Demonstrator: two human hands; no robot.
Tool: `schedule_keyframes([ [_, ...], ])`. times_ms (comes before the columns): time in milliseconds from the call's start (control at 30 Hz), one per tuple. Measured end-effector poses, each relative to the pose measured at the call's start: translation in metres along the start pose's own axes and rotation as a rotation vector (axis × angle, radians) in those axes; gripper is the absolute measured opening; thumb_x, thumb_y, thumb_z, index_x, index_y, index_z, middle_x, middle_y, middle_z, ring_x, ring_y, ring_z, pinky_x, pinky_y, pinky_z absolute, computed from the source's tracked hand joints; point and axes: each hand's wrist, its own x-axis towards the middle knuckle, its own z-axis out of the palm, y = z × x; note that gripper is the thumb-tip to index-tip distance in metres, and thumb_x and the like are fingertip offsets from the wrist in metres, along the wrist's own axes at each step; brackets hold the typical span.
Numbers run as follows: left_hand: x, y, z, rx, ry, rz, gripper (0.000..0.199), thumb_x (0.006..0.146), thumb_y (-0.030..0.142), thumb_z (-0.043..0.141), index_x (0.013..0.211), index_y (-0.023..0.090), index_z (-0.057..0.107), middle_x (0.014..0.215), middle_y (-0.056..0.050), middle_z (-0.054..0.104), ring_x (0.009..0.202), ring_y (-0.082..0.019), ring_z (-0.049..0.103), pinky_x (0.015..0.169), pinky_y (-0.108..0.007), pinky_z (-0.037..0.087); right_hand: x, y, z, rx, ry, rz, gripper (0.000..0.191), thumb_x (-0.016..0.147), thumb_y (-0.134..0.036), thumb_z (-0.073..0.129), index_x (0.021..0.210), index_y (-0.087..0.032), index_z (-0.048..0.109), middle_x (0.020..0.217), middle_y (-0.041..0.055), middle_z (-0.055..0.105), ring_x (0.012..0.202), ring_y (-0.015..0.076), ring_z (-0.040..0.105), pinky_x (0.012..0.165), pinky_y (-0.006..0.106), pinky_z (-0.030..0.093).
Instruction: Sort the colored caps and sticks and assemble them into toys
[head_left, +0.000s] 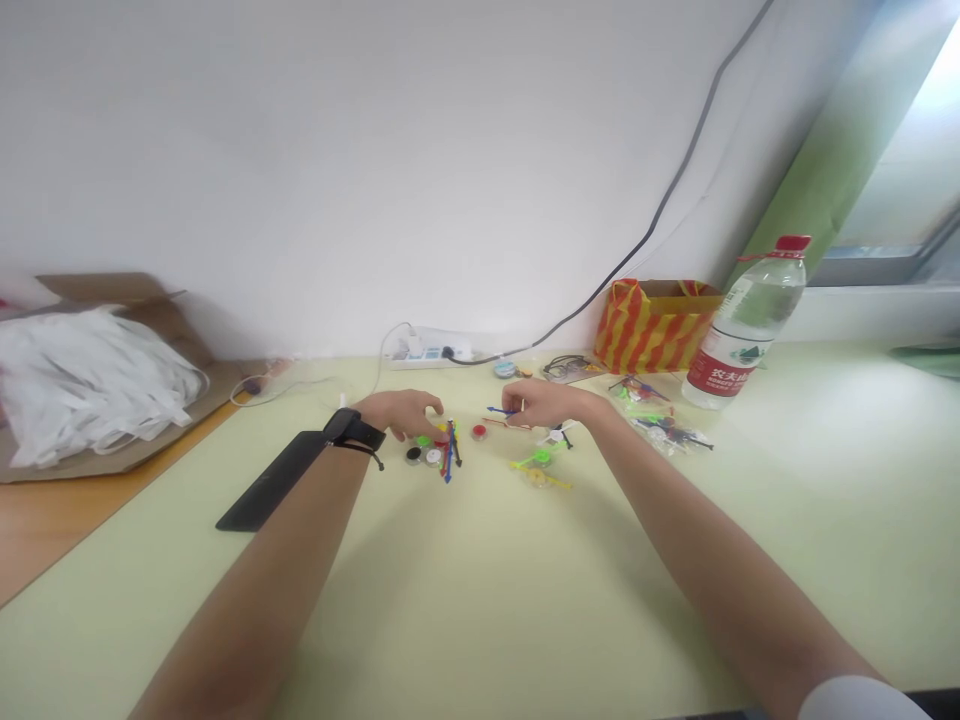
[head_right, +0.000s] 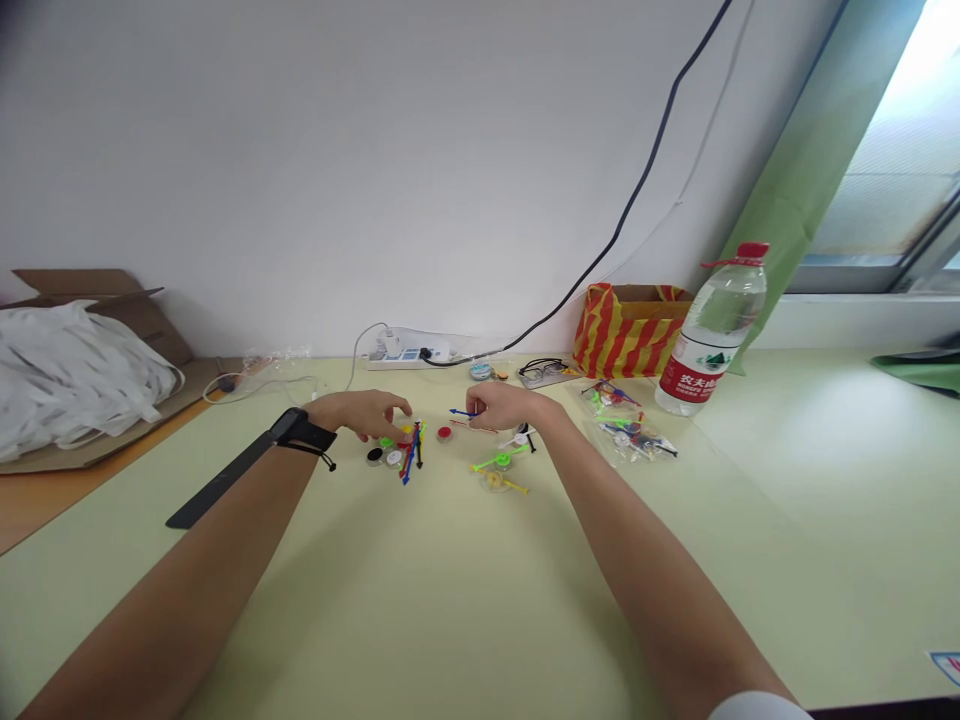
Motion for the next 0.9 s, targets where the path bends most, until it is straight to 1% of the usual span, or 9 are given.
schedule_keyframes([
  [133,-0.004,0.0,-0.003,0.017,-0.015,-0.012,0.105,0.056,0.072,0.081,0.144,0.021,0.056,0.143,-0.02,0.059,0.087,-0.027,0.075,0.069,-0.03,0.062,-0.001,0.0,0.0,-0.004,-0.019,0.002,0.014,0.085,-0.023,0.069,0.092,-0.021,0.058,0.098,0.0034,0.071,0.08,0.0171,0.063,0.06,0.024,0.044],
  [233,-0.008,-0.003,-0.008,-0.001,-0.031,-0.02,0.11,0.056,0.072,0.081,0.149,0.021,0.051,0.142,-0.02,0.06,0.091,-0.028,0.075,0.071,-0.03,0.063,0.0,0.002,0.0,-0.005,-0.027,0.0,0.014,0.085,-0.024,0.069,0.092,-0.022,0.057,0.097,0.0031,0.071,0.08,0.017,0.063,0.06,0.024,0.044],
  [367,-0.012,-0.011,-0.013,-0.035,-0.103,-0.044,0.125,0.045,0.061,0.091,0.154,0.021,0.045,0.13,-0.018,0.068,0.093,-0.03,0.076,0.071,-0.031,0.064,0.0,0.003,-0.001,-0.007,-0.026,-0.003,0.012,0.085,-0.024,0.069,0.092,-0.022,0.059,0.097,0.0032,0.072,0.081,0.0175,0.065,0.06,0.024,0.044],
  [467,-0.014,-0.014,-0.014,-0.043,-0.14,-0.038,0.127,0.04,0.052,0.095,0.154,0.022,0.046,0.12,-0.015,0.073,0.097,-0.032,0.075,0.071,-0.031,0.064,-0.001,0.003,-0.001,-0.012,-0.021,-0.007,0.012,0.085,-0.023,0.069,0.093,-0.022,0.061,0.098,0.0037,0.072,0.081,0.018,0.065,0.06,0.025,0.044],
  [533,-0.015,-0.014,-0.014,-0.053,-0.137,-0.034,0.126,0.041,0.052,0.095,0.154,0.022,0.046,0.116,-0.015,0.074,0.097,-0.033,0.075,0.071,-0.031,0.064,0.0,0.004,-0.001,-0.019,-0.015,-0.01,0.011,0.085,-0.024,0.069,0.094,-0.021,0.062,0.099,0.0042,0.072,0.082,0.0182,0.065,0.06,0.025,0.044],
  [633,-0.016,-0.013,-0.012,-0.115,-0.136,-0.055,0.12,0.047,0.059,0.092,0.152,0.02,0.048,0.114,-0.017,0.075,0.094,-0.033,0.077,0.071,-0.033,0.064,0.001,0.006,-0.001,-0.026,-0.009,-0.016,0.011,0.086,-0.025,0.069,0.095,-0.022,0.065,0.102,0.0044,0.073,0.083,0.0183,0.065,0.062,0.025,0.045],
  [700,-0.016,-0.012,-0.011,-0.168,-0.159,-0.082,0.118,0.052,0.063,0.089,0.153,0.02,0.046,0.104,-0.017,0.078,0.089,-0.033,0.078,0.071,-0.034,0.064,0.002,0.007,-0.001,-0.026,-0.006,-0.02,0.012,0.086,-0.027,0.07,0.096,-0.022,0.066,0.103,0.0045,0.073,0.084,0.0184,0.066,0.063,0.025,0.045],
  [800,-0.017,-0.011,-0.008,-0.235,-0.202,-0.113,0.122,0.06,0.066,0.086,0.159,0.017,0.034,0.087,-0.015,0.079,0.083,-0.034,0.079,0.071,-0.036,0.063,0.002,0.008,0.0,-0.025,-0.003,-0.022,0.011,0.087,-0.026,0.069,0.097,-0.021,0.066,0.103,0.0051,0.074,0.084,0.0186,0.066,0.063,0.025,0.046],
  [900,-0.019,-0.007,-0.005,-0.305,-0.212,-0.098,0.134,0.066,0.068,0.082,0.165,0.015,0.011,0.084,-0.014,0.08,0.081,-0.033,0.08,0.072,-0.036,0.063,0.001,0.007,0.001,-0.023,-0.002,-0.024,0.012,0.087,-0.024,0.069,0.098,-0.021,0.066,0.1,0.0051,0.074,0.082,0.0182,0.066,0.062,0.025,0.046],
])
